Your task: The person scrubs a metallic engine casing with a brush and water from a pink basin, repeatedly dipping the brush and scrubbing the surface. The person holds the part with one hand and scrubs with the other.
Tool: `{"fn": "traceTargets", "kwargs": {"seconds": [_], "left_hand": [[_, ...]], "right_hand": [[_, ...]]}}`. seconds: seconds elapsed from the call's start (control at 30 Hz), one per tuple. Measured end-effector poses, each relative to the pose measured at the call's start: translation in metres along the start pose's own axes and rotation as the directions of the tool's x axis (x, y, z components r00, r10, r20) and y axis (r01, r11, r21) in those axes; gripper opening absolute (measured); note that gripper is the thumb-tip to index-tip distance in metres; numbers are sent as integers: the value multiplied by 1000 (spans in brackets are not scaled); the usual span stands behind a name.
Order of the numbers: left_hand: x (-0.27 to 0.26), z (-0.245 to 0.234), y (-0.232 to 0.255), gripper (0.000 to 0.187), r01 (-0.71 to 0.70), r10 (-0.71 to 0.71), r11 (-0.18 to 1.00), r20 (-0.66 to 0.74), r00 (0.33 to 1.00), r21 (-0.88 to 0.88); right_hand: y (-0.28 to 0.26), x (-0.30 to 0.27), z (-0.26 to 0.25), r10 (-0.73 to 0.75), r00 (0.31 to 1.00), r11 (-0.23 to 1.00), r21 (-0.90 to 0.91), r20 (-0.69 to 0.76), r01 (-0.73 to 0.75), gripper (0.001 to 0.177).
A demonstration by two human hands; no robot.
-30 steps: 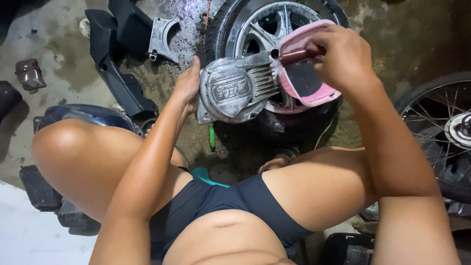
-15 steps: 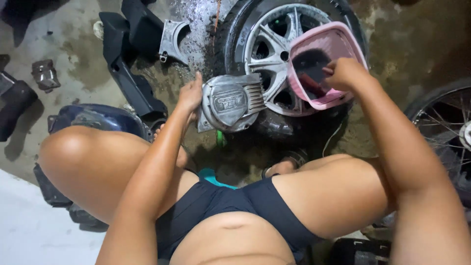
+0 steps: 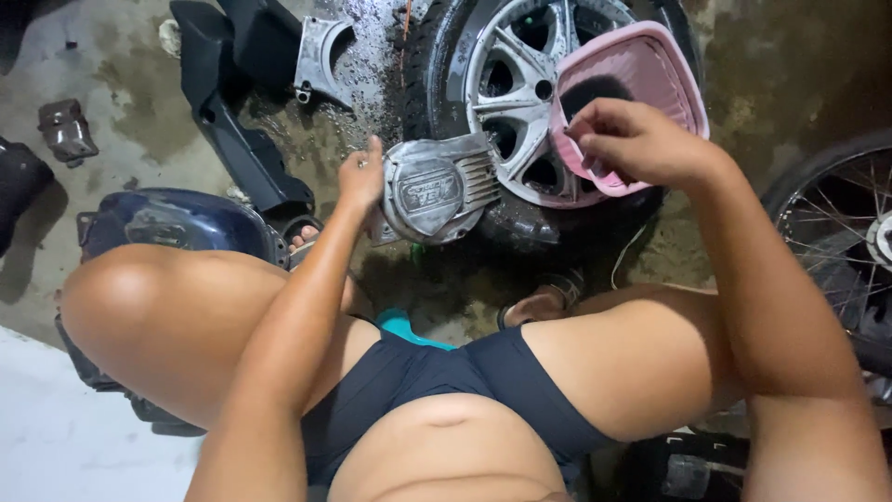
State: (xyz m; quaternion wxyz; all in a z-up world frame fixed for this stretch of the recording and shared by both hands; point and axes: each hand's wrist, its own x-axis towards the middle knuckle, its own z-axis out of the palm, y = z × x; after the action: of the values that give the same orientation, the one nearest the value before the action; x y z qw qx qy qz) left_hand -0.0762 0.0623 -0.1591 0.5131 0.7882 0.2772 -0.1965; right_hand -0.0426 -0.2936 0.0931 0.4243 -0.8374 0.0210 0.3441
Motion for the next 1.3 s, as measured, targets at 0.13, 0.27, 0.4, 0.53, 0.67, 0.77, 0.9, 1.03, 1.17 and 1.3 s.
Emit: {"fn": "traceTargets", "kwargs": {"seconds": [0.13, 0.27, 0.4, 0.53, 0.67, 0.77, 0.9, 1.03, 1.17, 1.3], "left_hand": [[12, 11, -13, 69, -16, 15, 1000, -63, 998, -24], [1, 8, -2, 61, -43, 37, 996, -74, 997, -81], [-23, 0, 23, 56, -97, 95, 992, -33, 995, -82], [-51, -8, 48, 56, -214, 214, 973, -4, 977, -89], [-62, -14, 54, 57, -289, 293, 951, 19, 956, -104], [-56, -9, 48, 57, -305, 307, 946, -1, 952, -109], [-53, -9, 45, 61, -265, 267, 961, 10, 964, -83], [-60, -17, 52, 91, -220, 227, 966, 38, 973, -139], [-87, -40, 83, 114, -276, 284, 951, 37, 958, -140], [-82, -26, 60, 72, -420, 420, 907, -9, 907, -28]], "right_hand": [[-4, -11, 16, -19, 999, 982, 186, -41, 26, 20], [9, -17, 21, -12, 997, 943, 330, -76, 36, 26], [-1, -41, 33, 21, 995, 948, 318, -93, 10, 18], [2, -55, 57, 62, 980, 927, 376, -189, 14, 20], [57, -42, 96, -11, 958, 985, 161, -286, 59, 24], [117, -4, 129, -171, 906, 942, -334, -387, 35, 23], [141, 14, 161, -355, 838, 835, -544, -415, 84, 22], [133, 25, 167, -414, 846, 830, -520, -337, 199, 26], [129, 36, 178, -505, 800, 795, -536, -323, 285, 21], [121, 40, 192, -528, 800, 774, -549, -285, 316, 23]]}}
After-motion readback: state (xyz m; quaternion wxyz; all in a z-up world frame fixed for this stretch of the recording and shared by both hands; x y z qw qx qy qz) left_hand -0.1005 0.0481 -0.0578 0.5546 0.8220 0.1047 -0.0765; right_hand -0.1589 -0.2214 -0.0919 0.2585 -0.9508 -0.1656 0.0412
